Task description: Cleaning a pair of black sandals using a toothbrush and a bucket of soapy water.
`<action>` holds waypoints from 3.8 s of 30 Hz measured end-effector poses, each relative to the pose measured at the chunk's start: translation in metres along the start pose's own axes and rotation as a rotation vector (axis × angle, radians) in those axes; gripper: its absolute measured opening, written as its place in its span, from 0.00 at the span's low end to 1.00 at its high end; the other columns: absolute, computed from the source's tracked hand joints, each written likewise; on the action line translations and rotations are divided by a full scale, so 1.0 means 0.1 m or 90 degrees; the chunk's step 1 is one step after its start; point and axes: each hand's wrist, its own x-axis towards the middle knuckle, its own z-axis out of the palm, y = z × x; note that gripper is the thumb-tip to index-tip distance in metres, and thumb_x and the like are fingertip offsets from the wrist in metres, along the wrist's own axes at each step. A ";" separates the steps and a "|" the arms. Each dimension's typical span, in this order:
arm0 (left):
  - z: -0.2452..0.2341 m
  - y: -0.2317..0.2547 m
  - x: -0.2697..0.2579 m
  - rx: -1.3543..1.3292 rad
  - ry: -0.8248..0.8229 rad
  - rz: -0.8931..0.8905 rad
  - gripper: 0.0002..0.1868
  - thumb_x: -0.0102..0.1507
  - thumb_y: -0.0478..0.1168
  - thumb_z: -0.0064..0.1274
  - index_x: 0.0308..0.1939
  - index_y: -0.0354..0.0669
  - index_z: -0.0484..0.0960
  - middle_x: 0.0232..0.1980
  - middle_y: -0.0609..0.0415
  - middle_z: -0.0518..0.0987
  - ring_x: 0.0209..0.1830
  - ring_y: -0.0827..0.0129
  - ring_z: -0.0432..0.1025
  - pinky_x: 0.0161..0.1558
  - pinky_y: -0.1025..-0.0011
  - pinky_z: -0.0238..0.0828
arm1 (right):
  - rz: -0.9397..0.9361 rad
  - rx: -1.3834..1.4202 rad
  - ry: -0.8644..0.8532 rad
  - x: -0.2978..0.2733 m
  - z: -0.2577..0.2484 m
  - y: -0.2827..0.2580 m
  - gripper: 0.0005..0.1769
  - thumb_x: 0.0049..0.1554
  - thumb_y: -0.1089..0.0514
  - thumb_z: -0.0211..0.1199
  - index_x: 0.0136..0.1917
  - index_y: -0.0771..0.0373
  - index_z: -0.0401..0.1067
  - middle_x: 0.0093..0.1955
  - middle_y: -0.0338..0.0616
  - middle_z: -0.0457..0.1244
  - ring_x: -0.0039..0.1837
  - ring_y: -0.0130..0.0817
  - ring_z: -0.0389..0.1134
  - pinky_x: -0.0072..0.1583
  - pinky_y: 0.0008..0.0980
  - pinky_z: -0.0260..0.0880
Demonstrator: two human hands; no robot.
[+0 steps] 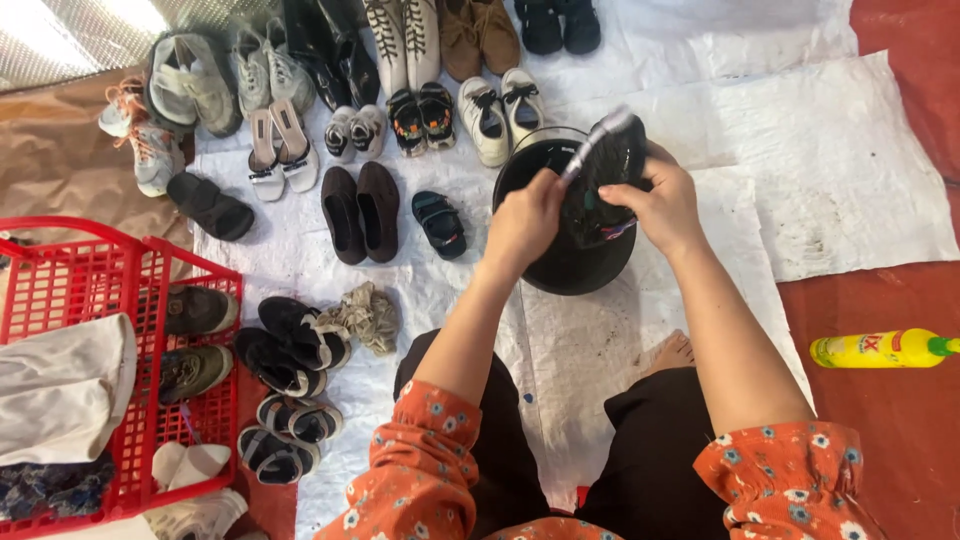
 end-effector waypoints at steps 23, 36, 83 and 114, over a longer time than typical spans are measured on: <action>2.12 -1.53 0.77 0.575 -0.434 -0.116 0.19 0.68 0.34 0.52 0.63 0.37 0.83 0.59 0.38 0.79 0.57 0.43 0.80 0.50 0.45 0.81 | 0.012 -0.104 0.034 -0.01 -0.06 0.01 0.13 0.64 0.49 0.77 0.51 0.61 0.82 0.44 0.51 0.73 0.52 0.46 0.77 0.50 0.41 0.76; 0.81 -1.24 0.58 0.325 -0.035 -0.100 0.15 0.68 0.43 0.50 0.44 0.37 0.90 0.36 0.42 0.86 0.39 0.46 0.85 0.39 0.48 0.84 | 0.065 -0.114 -0.011 -0.17 -0.42 -0.13 0.24 0.49 0.54 0.88 0.52 0.65 0.79 0.46 0.53 0.72 0.50 0.43 0.75 0.48 0.41 0.77; 0.10 -0.09 0.11 0.082 0.004 0.036 0.25 0.74 0.62 0.37 0.42 0.50 0.81 0.32 0.40 0.84 0.38 0.39 0.83 0.43 0.45 0.81 | 0.110 0.358 -0.004 0.03 -0.31 0.43 0.17 0.61 0.68 0.73 0.62 0.60 0.74 0.57 0.44 0.71 0.59 0.39 0.78 0.59 0.37 0.86; 0.92 -1.10 0.89 0.341 -0.253 -0.039 0.18 0.71 0.43 0.41 0.55 0.41 0.85 0.49 0.41 0.87 0.51 0.46 0.84 0.47 0.50 0.80 | 0.076 0.305 0.067 0.00 -0.37 0.38 0.19 0.54 0.72 0.79 0.54 0.62 0.75 0.46 0.41 0.70 0.51 0.30 0.77 0.54 0.32 0.86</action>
